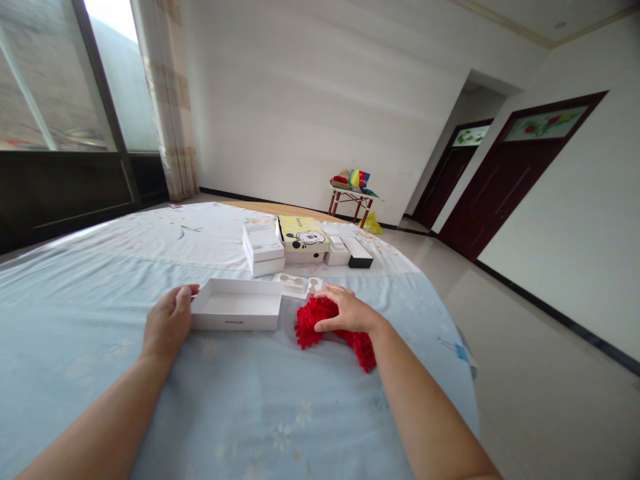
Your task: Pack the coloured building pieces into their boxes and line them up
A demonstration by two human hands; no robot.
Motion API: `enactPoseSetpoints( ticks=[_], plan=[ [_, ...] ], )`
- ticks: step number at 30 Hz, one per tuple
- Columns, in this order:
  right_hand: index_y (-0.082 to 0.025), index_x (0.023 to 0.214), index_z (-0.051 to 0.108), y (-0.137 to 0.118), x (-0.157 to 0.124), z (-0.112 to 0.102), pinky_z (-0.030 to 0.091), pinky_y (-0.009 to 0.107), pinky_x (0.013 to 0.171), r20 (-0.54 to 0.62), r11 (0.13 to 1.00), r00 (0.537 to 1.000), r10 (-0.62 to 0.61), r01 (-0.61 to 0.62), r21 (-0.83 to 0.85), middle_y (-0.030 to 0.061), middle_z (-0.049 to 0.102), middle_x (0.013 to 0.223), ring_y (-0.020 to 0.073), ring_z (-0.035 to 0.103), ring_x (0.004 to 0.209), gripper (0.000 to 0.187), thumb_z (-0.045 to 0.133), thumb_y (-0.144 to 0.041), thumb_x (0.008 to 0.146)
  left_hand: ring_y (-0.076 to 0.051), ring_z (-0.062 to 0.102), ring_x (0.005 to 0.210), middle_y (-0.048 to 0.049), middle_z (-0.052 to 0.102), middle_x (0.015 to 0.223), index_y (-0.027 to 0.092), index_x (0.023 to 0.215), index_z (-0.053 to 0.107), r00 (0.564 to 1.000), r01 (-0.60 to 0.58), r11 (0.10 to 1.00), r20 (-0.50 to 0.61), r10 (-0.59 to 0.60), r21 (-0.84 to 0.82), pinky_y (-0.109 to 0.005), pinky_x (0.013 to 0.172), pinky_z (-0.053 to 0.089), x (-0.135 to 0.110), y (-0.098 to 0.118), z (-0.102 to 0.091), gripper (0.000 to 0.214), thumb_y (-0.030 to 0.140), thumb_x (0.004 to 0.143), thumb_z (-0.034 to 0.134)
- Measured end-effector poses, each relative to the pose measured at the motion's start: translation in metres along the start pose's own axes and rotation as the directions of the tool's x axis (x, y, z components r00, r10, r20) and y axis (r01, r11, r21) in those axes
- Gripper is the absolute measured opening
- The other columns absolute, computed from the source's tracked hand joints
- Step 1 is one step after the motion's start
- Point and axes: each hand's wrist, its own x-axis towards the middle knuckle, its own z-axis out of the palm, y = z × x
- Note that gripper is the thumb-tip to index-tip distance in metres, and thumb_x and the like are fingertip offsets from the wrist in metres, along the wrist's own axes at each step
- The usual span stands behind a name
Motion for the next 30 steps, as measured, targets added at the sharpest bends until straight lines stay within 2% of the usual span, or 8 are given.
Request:
enactPoseSetpoints(
  ticks=[5, 8, 12, 17, 25, 30],
  plan=[
    [-0.025, 0.118, 0.057, -0.005, -0.001, 0.000, 0.027, 0.043, 0.103, 0.010, 1.000, 1.000, -0.008, 0.008, 0.002, 0.0079, 0.054, 0.124, 0.0287, 0.042, 0.122, 0.063, 0.072, -0.049, 0.062, -0.020, 0.058, 0.095, -0.0060, 0.066, 0.098, 0.017, 0.098, 0.063, 0.999, -0.030, 1.000, -0.020, 0.030, 0.002, -0.029, 0.083, 0.043, 0.003, -0.007, 0.003, 0.039, 0.037, 0.083, 0.032],
    [-0.024, 0.115, 0.056, -0.006, -0.001, -0.001, 0.036, 0.039, 0.096, 0.045, 1.000, 0.999, -0.011, 0.010, 0.029, 0.0048, 0.060, 0.114, 0.0254, 0.051, 0.109, 0.060, 0.073, -0.046, 0.061, -0.020, 0.059, 0.094, -0.0058, 0.067, 0.096, 0.018, 0.096, 0.064, 0.998, -0.043, 0.999, -0.047, 0.043, -0.002, -0.029, 0.082, 0.043, 0.005, -0.011, 0.005, 0.040, 0.037, 0.083, 0.032],
    [-0.024, 0.112, 0.054, -0.006, 0.000, 0.000, 0.042, 0.034, 0.086, 0.079, 0.997, 0.996, 0.027, -0.032, 0.070, 0.0027, 0.061, 0.105, 0.0227, 0.054, 0.101, 0.058, 0.073, -0.045, 0.062, -0.020, 0.059, 0.095, -0.0058, 0.067, 0.096, 0.018, 0.095, 0.064, 0.998, -0.048, 0.999, -0.044, 0.047, -0.014, -0.030, 0.083, 0.043, 0.006, -0.012, 0.007, 0.040, 0.037, 0.082, 0.032],
    [-0.024, 0.109, 0.054, -0.010, 0.000, 0.001, 0.040, 0.034, 0.087, 0.062, 0.997, 0.998, -0.006, 0.001, 0.077, 0.0025, 0.060, 0.107, 0.0217, 0.053, 0.100, 0.055, 0.074, -0.044, 0.061, -0.020, 0.059, 0.094, -0.0051, 0.067, 0.095, 0.018, 0.094, 0.064, 0.998, -0.037, 0.999, -0.044, 0.036, -0.012, -0.030, 0.082, 0.043, 0.005, -0.010, 0.007, 0.039, 0.037, 0.082, 0.032],
    [-0.026, 0.115, 0.055, -0.021, 0.000, 0.001, 0.032, 0.039, 0.098, 0.038, 0.996, 0.996, -0.076, 0.078, -0.049, 0.0057, 0.054, 0.112, 0.0232, 0.047, 0.108, 0.060, 0.074, -0.046, 0.062, -0.020, 0.059, 0.092, -0.0039, 0.067, 0.094, 0.019, 0.094, 0.065, 0.998, -0.033, 0.999, -0.050, 0.033, -0.001, -0.029, 0.080, 0.043, 0.005, -0.011, 0.008, 0.037, 0.037, 0.082, 0.034],
    [-0.025, 0.112, 0.058, -0.020, 0.001, 0.005, 0.029, 0.037, 0.103, 0.065, 0.992, 0.990, -0.127, 0.128, -0.007, 0.0074, 0.048, 0.125, 0.0229, 0.040, 0.121, 0.053, 0.072, -0.045, 0.066, -0.020, 0.059, 0.092, -0.0040, 0.067, 0.093, 0.019, 0.093, 0.065, 0.998, -0.032, 0.999, -0.052, 0.031, -0.012, -0.029, 0.079, 0.043, 0.005, -0.010, 0.008, 0.037, 0.036, 0.082, 0.033]
  ],
)
